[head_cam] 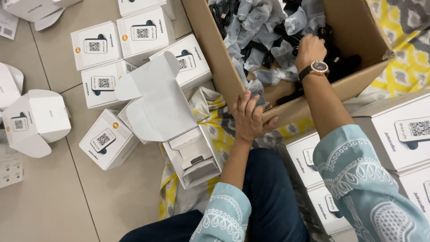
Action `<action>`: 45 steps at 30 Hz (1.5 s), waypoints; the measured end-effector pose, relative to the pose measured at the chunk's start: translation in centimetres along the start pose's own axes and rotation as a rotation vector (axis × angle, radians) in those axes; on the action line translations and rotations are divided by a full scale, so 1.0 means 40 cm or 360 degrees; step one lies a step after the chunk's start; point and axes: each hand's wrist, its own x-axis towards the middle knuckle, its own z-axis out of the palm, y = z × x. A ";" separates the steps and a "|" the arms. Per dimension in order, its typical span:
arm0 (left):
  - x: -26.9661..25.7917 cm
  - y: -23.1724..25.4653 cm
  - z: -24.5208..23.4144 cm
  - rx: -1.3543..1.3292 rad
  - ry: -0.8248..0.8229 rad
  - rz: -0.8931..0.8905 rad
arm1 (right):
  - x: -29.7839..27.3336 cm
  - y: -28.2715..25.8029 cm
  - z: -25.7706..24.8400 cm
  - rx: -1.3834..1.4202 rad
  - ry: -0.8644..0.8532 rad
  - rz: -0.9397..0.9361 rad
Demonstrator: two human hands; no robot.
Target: The person packages electronic device components into boxes.
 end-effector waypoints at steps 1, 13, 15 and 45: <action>-0.003 0.001 0.001 0.0003 -0.0010 -0.0002 | 0.009 0.021 0.033 0.0100 0.0034 0.0060; -0.011 0.001 0.004 0.0060 -0.0053 -0.0014 | -0.002 0.023 0.060 -0.0115 -0.0021 0.0016; -0.015 0.000 0.007 0.0063 -0.0064 -0.0017 | -0.014 0.007 0.004 -0.0195 0.0006 0.0009; -0.021 -0.004 0.013 0.0055 -0.0054 -0.0011 | 0.047 -0.025 0.046 0.0609 -0.0628 -0.0645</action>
